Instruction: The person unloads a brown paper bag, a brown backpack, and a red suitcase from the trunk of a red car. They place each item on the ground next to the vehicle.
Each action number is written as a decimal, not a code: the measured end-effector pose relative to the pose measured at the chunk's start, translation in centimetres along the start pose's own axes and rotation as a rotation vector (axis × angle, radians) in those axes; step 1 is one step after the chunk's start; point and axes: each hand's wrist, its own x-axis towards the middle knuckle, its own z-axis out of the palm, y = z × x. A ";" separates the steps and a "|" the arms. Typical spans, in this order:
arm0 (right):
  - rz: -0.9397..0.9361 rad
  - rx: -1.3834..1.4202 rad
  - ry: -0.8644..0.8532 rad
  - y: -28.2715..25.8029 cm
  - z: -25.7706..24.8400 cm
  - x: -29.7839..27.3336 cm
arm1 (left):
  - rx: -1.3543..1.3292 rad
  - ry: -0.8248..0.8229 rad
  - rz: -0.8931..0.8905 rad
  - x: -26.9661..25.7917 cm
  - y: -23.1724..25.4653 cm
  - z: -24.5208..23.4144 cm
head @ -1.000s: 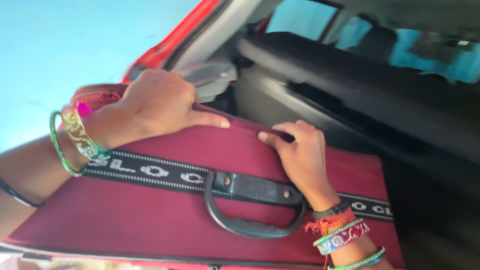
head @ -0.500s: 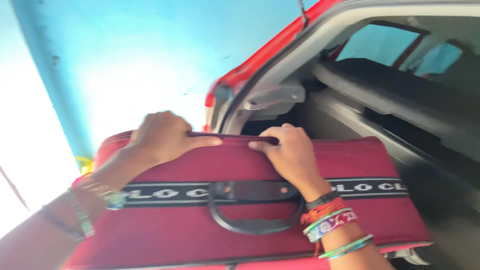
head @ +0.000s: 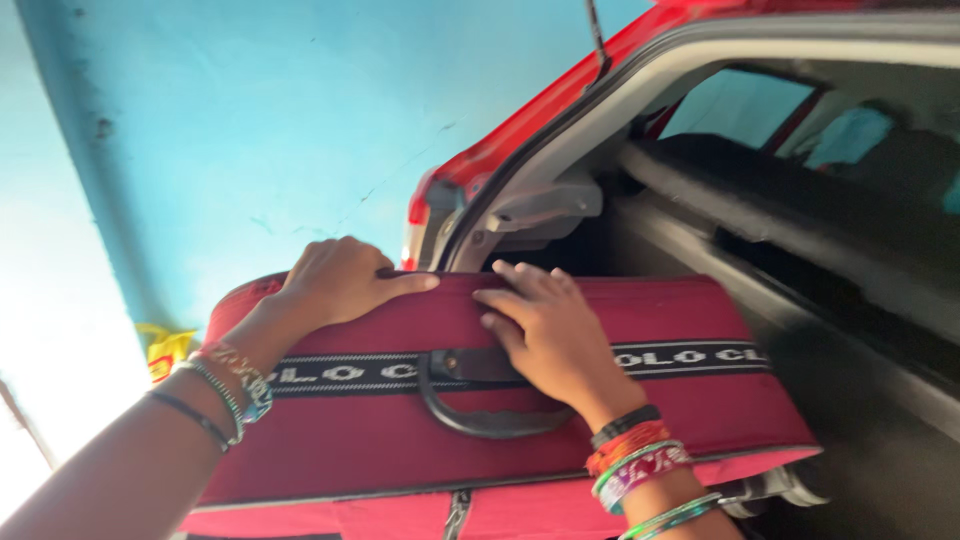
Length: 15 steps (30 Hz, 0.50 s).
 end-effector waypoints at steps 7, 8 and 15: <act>0.025 0.063 -0.077 -0.8 -0.9 -1.2 | -0.040 0.004 -0.070 0.1 0.0 0.5; 0.031 0.092 -0.096 -0.9 -1.1 -1.5 | -0.030 0.000 -0.081 0.0 0.1 0.6; 0.021 0.148 -0.277 -1.3 -2.2 -2.4 | -0.039 0.059 -0.051 -0.5 0.5 1.1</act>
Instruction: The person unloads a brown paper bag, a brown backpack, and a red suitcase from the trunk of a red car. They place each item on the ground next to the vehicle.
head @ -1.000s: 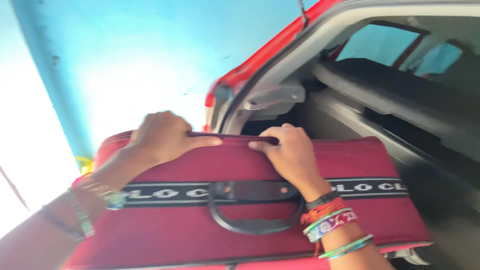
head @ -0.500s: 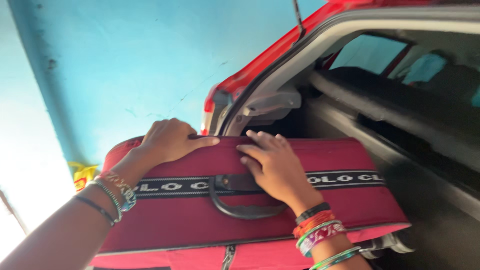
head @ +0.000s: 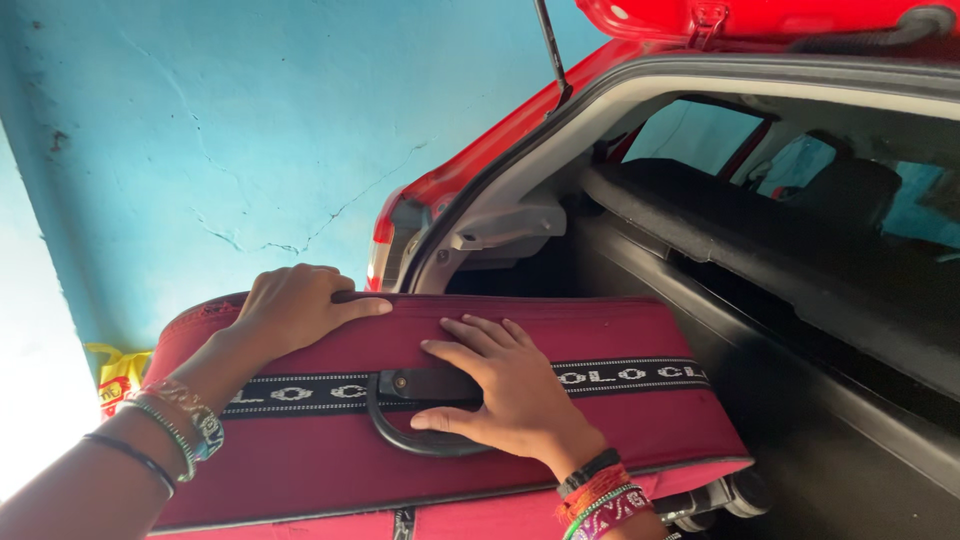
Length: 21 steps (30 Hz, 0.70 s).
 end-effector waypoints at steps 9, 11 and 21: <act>-0.096 -0.037 -0.096 0.4 -0.3 -0.6 | 0.191 0.044 -0.044 -1.1 2.7 1.7; -0.095 -0.045 -0.099 0.4 -0.2 -0.6 | 0.227 0.079 -0.028 -1.1 2.9 2.6; 0.021 0.061 -0.166 0.5 -0.2 0.1 | 0.019 0.211 0.313 -1.9 1.5 5.0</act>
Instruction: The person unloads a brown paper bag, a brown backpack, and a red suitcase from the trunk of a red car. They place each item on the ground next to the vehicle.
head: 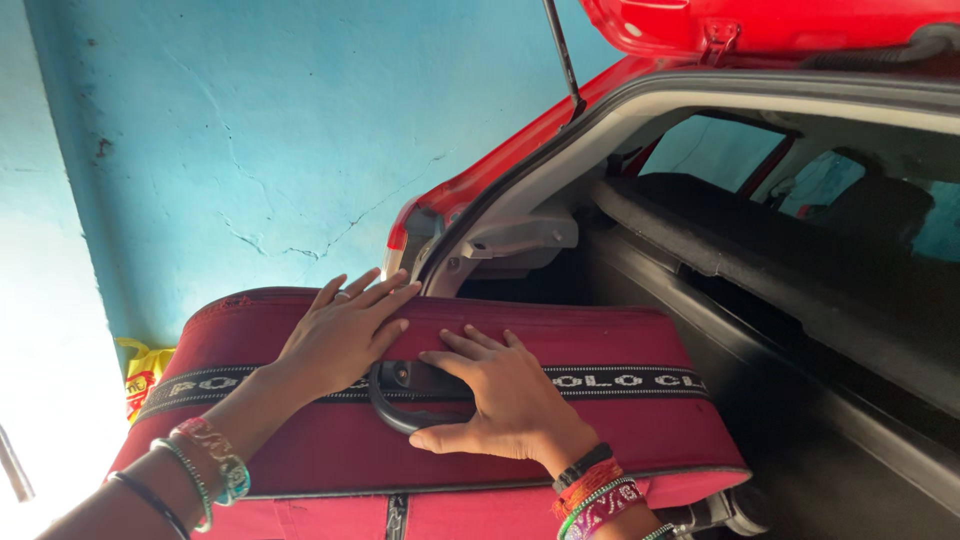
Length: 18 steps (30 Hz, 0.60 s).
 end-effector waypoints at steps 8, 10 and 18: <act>0.106 0.155 -0.092 0.3 -1.9 1.2 | -0.342 -0.255 -0.035 -0.2 -0.8 -0.8; 0.093 0.178 -0.079 0.3 -2.5 1.5 | -0.305 -0.317 0.055 -0.6 -0.8 -1.0; 0.299 0.224 0.026 0.6 -3.3 2.7 | -0.306 -0.201 0.104 -2.3 1.2 -2.4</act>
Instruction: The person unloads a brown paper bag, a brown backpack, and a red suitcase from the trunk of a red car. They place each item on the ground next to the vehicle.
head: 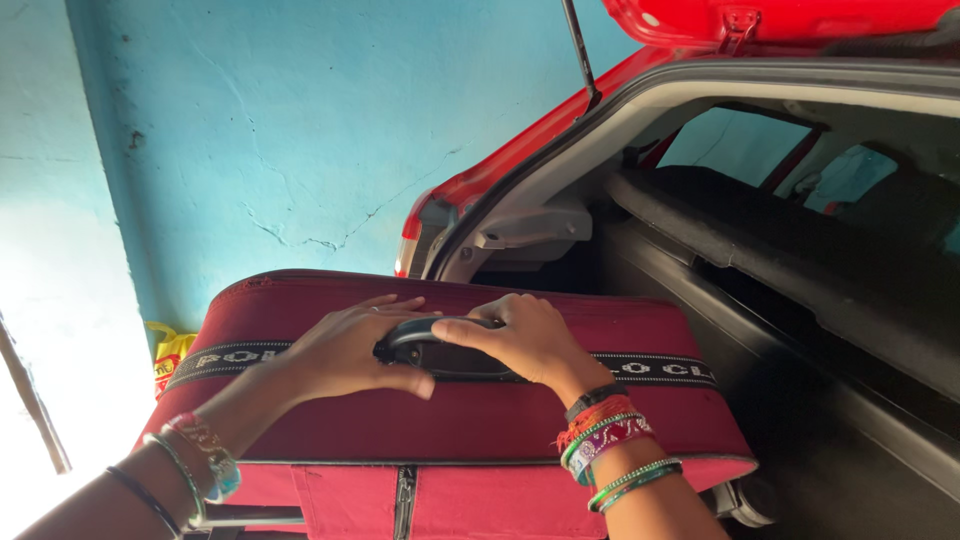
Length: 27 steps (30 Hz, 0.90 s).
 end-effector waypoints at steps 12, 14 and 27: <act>-0.130 0.427 0.164 2.5 2.6 -1.0 | -0.064 0.387 -0.413 0.7 4.7 2.4; -0.178 0.470 0.224 3.4 3.3 -1.0 | -0.059 0.396 -0.483 0.7 5.0 2.6; -0.152 0.454 0.378 4.1 5.0 -0.7 | -0.038 0.445 -0.418 0.5 4.9 2.8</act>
